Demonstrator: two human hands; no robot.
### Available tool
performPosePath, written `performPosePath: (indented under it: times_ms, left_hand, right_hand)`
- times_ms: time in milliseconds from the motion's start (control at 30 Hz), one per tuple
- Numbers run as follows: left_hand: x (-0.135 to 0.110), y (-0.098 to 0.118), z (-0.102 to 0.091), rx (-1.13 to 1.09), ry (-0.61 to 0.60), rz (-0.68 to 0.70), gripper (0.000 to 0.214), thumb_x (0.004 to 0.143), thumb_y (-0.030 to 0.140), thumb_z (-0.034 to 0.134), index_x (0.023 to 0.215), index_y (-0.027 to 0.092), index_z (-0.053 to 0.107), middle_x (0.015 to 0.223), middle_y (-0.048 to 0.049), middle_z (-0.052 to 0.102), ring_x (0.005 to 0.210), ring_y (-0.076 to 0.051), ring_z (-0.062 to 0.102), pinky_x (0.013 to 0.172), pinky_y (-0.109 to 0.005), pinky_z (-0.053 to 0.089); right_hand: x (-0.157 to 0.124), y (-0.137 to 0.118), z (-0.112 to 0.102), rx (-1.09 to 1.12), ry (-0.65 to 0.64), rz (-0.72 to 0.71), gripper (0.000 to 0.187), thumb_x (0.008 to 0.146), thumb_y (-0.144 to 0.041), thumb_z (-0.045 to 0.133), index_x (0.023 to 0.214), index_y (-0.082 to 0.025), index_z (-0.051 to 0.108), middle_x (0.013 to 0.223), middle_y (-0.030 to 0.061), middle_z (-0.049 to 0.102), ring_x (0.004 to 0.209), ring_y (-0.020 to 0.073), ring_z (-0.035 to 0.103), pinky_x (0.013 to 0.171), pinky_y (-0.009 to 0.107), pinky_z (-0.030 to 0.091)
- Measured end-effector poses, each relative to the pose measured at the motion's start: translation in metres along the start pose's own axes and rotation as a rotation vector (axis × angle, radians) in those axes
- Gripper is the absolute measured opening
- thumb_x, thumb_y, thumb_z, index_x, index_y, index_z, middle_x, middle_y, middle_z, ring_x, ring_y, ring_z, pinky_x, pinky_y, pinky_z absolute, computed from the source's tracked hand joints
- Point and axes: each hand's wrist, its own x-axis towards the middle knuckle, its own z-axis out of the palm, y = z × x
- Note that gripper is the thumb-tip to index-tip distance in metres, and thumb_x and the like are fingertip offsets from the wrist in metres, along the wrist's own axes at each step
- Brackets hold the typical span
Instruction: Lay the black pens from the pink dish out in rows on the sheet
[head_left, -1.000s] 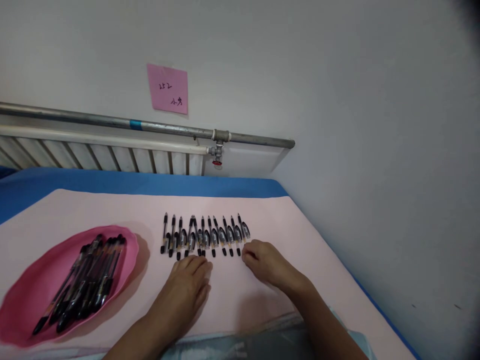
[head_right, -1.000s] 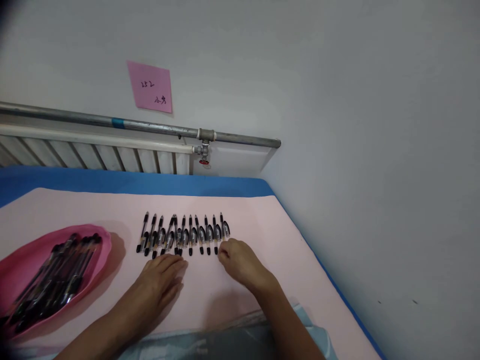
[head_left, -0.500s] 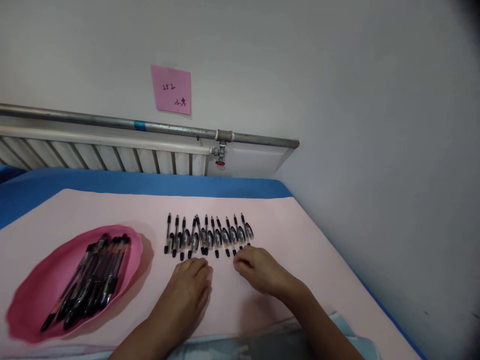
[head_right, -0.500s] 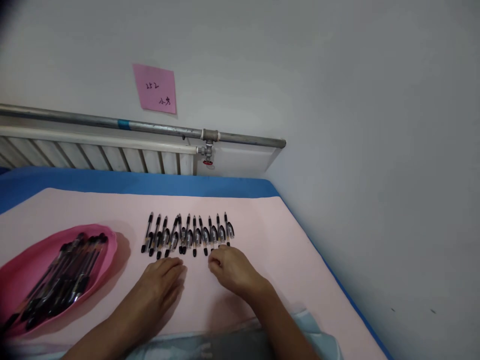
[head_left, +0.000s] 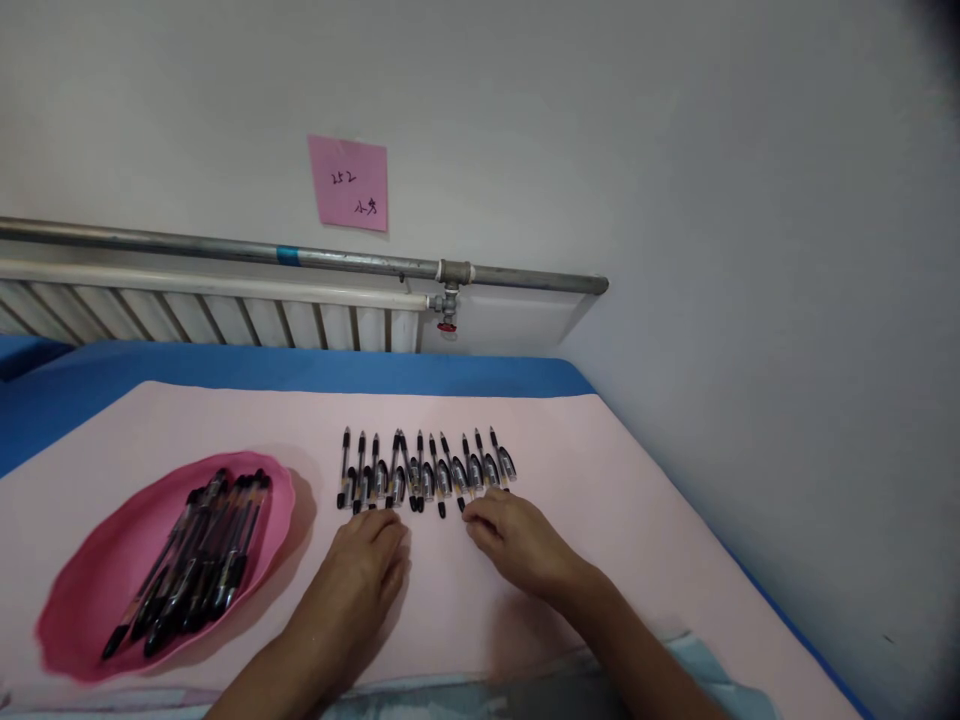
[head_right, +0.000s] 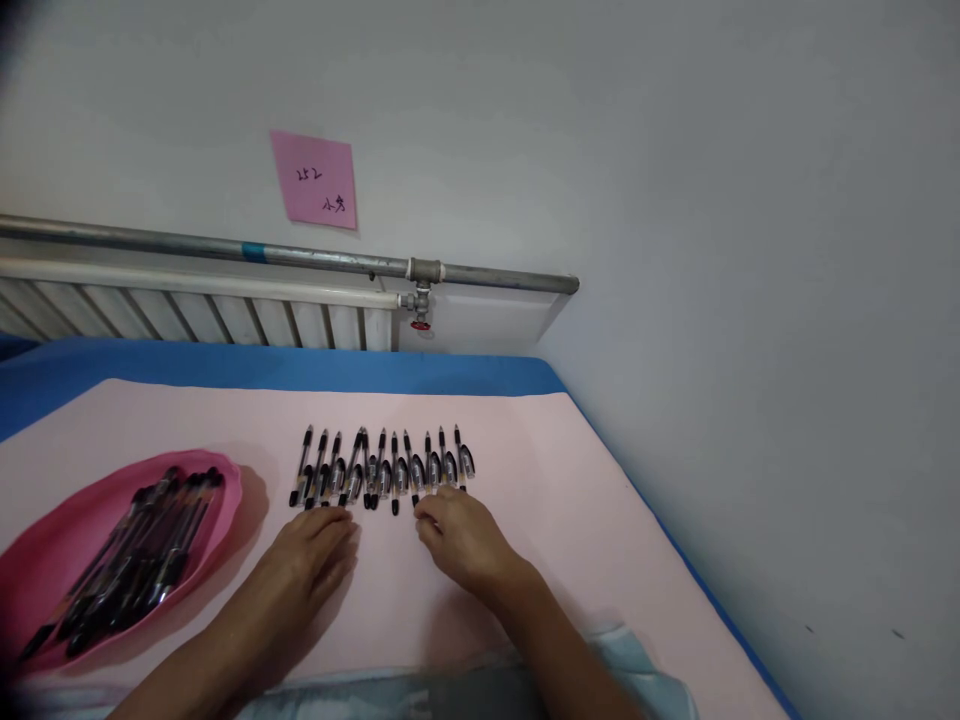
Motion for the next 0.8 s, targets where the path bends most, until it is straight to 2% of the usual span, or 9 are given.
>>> performPosePath:
  times_ms: [400,600,700,800]
  left_hand:
    - [-0.003,-0.001,-0.001,-0.011,0.057,0.026,0.024,0.088,0.019,0.043,0.105,0.019,0.060,0.115,-0.0103,0.057,0.106,-0.024,0.051,0.094,-0.042,0.043]
    - [-0.002,0.001,0.002,-0.008,0.022,0.011,0.020,0.087,0.021,0.044,0.092,0.020,0.063,0.111,-0.0103,0.060,0.101,-0.024,0.055,0.089,-0.042,0.046]
    - [-0.001,-0.002,0.001,-0.013,0.047,0.017,0.019,0.086,0.023,0.045,0.093,0.021,0.063,0.111,-0.0096,0.061,0.101,-0.024,0.055,0.089,-0.041,0.046]
    - [0.001,-0.010,-0.002,-0.021,0.102,0.014,0.022,0.087,0.022,0.042,0.097,0.020,0.062,0.107,-0.0099,0.063,0.099,-0.023,0.056,0.088,-0.037,0.047]
  right_hand:
    - [0.000,-0.003,0.006,0.033,0.030,-0.018,0.018,0.082,-0.014,0.044,0.077,-0.017,0.061,0.080,0.0034,0.058,0.074,0.0137,0.050,0.065,0.023,0.036]
    - [0.002,-0.009,0.020,-0.023,0.029,-0.119,0.018,0.082,-0.016,0.047,0.089,-0.017,0.064,0.084,0.0049,0.059,0.081,0.0161,0.052,0.071,0.025,0.038]
    - [0.004,-0.012,0.025,-0.049,0.047,-0.100,0.020,0.082,-0.016,0.047,0.094,-0.017,0.063,0.086,0.0058,0.059,0.083,0.0171,0.053,0.072,0.027,0.038]
    - [0.004,-0.009,0.019,0.025,0.107,-0.079,0.018,0.083,-0.018,0.046,0.088,-0.018,0.063,0.084,0.0046,0.059,0.078,0.0159,0.053,0.068,0.026,0.039]
